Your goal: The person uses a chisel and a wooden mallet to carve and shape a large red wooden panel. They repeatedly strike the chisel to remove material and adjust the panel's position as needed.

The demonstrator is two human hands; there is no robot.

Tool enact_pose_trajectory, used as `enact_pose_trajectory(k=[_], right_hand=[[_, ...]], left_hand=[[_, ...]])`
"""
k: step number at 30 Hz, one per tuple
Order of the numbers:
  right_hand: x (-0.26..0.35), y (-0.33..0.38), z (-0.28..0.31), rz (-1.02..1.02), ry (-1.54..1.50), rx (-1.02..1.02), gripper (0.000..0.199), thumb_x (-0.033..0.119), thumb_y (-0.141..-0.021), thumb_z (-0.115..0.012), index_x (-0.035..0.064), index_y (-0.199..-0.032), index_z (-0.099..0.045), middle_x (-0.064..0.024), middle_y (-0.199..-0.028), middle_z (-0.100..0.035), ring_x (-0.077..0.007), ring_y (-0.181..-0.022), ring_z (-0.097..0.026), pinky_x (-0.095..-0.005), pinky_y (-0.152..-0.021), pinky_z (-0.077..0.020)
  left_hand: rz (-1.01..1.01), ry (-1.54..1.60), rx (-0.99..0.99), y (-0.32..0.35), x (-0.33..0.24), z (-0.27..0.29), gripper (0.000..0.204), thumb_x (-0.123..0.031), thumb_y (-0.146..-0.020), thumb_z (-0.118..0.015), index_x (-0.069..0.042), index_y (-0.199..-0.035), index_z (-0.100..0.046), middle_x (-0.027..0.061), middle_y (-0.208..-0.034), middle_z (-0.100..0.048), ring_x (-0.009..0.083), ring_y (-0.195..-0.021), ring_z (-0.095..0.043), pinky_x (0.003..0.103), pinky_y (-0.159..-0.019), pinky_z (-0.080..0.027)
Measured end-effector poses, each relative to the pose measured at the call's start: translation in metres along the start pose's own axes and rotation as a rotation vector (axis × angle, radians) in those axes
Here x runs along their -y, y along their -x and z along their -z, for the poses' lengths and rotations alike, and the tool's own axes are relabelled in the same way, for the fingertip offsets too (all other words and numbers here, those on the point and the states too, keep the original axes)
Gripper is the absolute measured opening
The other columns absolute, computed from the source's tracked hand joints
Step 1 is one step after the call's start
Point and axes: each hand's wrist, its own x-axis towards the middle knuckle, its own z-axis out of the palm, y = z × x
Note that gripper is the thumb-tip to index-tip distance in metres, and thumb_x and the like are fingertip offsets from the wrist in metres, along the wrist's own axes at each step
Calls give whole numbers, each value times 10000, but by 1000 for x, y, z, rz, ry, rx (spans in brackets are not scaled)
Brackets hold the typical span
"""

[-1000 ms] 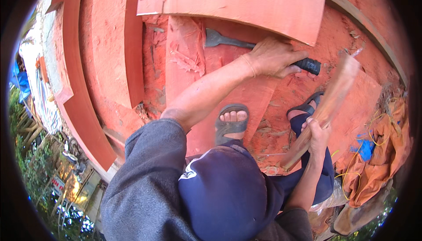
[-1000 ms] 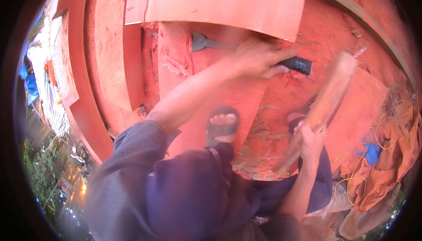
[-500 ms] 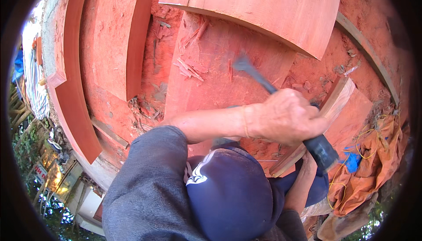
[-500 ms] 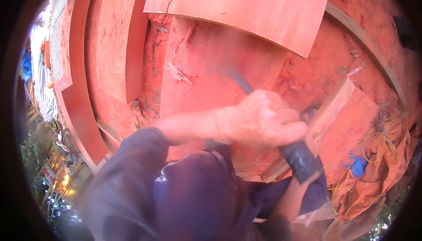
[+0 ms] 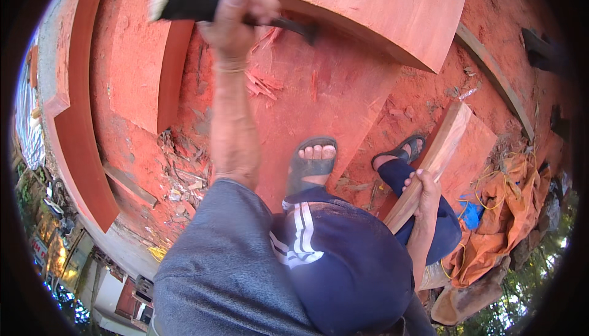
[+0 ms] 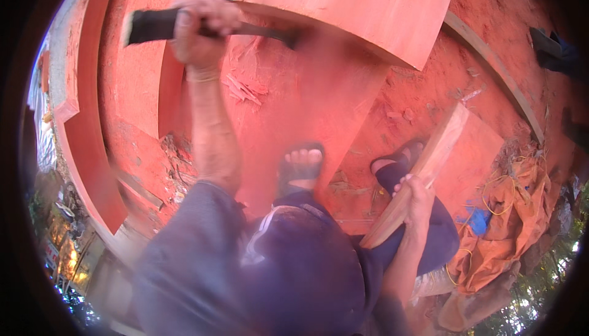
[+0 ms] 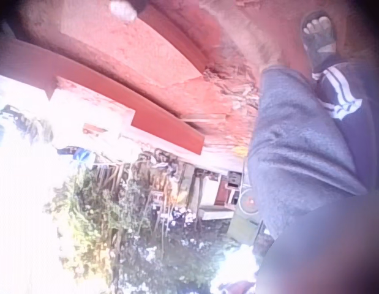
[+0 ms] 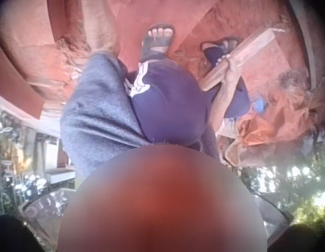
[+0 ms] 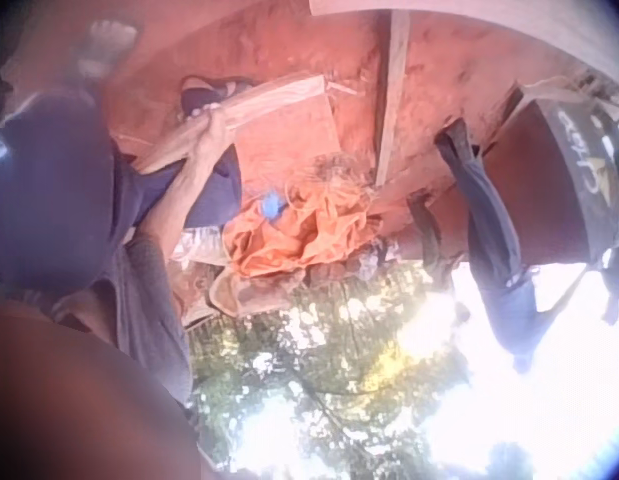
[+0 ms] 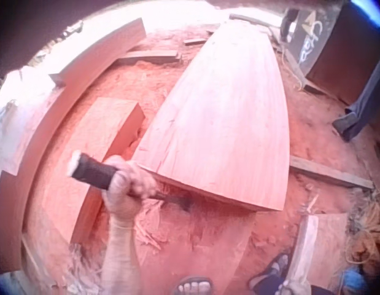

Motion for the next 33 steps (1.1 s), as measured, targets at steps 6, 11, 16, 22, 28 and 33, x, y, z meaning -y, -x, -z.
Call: enact_pose_trajectory(k=[6,11,16,22,28,33], right_hand=[[8,-6,-21,82,51,167,306,171,-850,-678,-13,-1067,-568,-95,-816,-619,-184,-651,-638,-319,-550,-549],[20,-5,-41,101,93,159,287,157,-855,-676,-3,-1066,-564,-82,-816,-616,-174,-643,-637,-315,-548,-551],[17,-4,-46,122,114,206,299,205,-875,-676,-8,-1053,-566,-92,-828,-635,-170,-662,-657,-321,-546,-579],[11,-3,-47,93,147,191,298,206,-868,-684,-4,-1045,-568,-83,-816,-628,-166,-657,-657,-316,-546,-581],[7,-3,-44,103,105,176,261,135,-855,-702,-2,-1025,-559,-87,-806,-628,-178,-647,-644,-323,-543,-547],[1,-4,-45,94,135,209,283,186,-856,-711,25,-1037,-565,-74,-811,-630,-168,-651,-655,-311,-547,-573]], left_hand=[[61,-1524,103,20,-101,48,152,-95,-848,-765,-92,-763,-640,69,-736,-673,153,-641,-639,305,-603,-524],[18,-286,-192,41,-124,49,221,-291,-972,-634,-84,-906,-594,28,-739,-554,161,-628,-527,374,-656,-495],[106,236,-86,64,-54,-19,320,-388,-1022,-498,-82,-945,-550,23,-754,-489,160,-645,-482,386,-687,-451],[206,302,-352,95,-39,21,276,-344,-997,-505,-108,-861,-549,-5,-682,-459,136,-538,-434,360,-564,-440],[-51,-673,-831,69,-136,119,218,-171,-929,-630,-101,-735,-560,-19,-621,-512,114,-537,-501,282,-491,-434],[46,-1229,-433,59,-157,70,189,-12,-856,-746,-69,-797,-576,13,-680,-553,108,-594,-522,279,-593,-471]])
